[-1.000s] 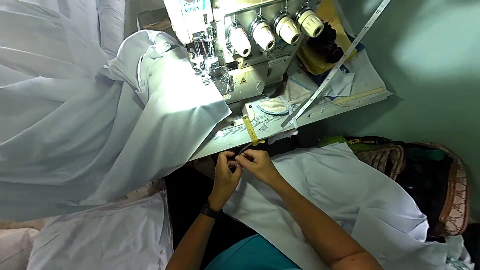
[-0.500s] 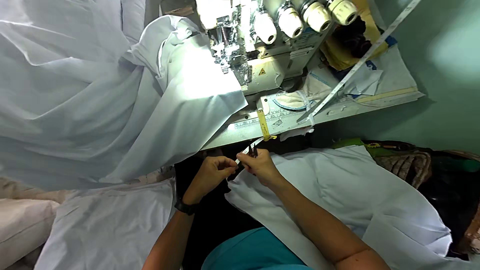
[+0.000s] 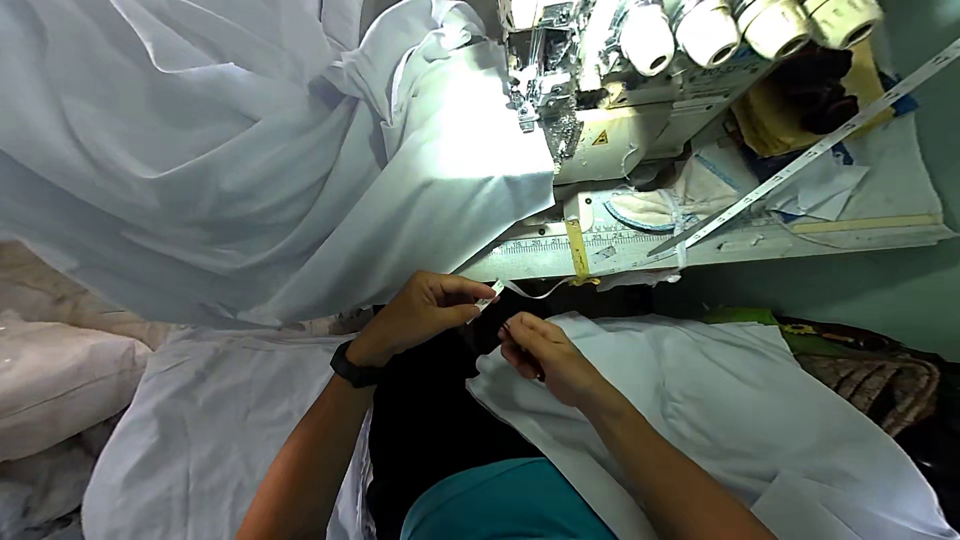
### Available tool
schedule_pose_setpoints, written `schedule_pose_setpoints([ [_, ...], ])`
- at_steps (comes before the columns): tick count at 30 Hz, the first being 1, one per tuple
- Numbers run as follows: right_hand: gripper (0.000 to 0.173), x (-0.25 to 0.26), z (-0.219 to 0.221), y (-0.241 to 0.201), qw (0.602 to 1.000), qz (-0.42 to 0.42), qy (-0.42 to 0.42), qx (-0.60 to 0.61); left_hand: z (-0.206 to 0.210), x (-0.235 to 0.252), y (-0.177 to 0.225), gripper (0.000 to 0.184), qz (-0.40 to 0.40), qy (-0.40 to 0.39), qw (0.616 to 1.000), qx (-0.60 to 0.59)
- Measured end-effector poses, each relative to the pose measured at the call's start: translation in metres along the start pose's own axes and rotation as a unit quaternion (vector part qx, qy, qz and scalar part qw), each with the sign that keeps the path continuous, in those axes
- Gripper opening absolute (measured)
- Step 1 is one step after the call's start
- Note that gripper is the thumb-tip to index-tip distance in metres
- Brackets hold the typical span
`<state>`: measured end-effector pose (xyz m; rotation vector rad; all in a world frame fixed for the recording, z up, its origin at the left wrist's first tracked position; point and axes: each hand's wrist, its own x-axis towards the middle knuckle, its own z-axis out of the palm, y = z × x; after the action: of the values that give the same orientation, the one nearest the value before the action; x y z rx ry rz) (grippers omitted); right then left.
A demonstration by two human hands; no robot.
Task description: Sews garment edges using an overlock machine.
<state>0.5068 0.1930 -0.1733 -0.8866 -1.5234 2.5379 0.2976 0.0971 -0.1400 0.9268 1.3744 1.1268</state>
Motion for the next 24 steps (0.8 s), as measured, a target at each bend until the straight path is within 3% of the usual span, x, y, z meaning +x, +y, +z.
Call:
schedule_pose_setpoints([
  [4, 0.015, -0.004, 0.006, -0.004, 0.991, 0.028, 0.020, 0.130, 0.000, 0.005, 0.004, 0.023, 0.016, -0.024, 0.997, 0.068],
  [9, 0.014, -0.001, 0.011, -0.010, 0.988, 0.041, 0.040, 0.145, 0.001, 0.009, 0.000, 0.021, 0.047, -0.057, 0.992, 0.101],
  [17, 0.017, 0.007, 0.017, -0.012, 0.989, 0.017, 0.049, 0.141, 0.002, 0.009, 0.000, 0.022, -0.008, -0.061, 0.995, 0.079],
  [21, 0.018, 0.015, -0.001, -0.031, 0.993, -0.061, 0.065, 0.083, -0.007, 0.000, 0.016, 0.011, -0.034, -0.030, 0.983, 0.177],
  [24, 0.010, 0.033, -0.012, -0.041, 0.960, -0.180, 0.212, 0.019, -0.009, -0.006, 0.028, 0.013, 0.013, 0.020, 0.978, 0.208],
])
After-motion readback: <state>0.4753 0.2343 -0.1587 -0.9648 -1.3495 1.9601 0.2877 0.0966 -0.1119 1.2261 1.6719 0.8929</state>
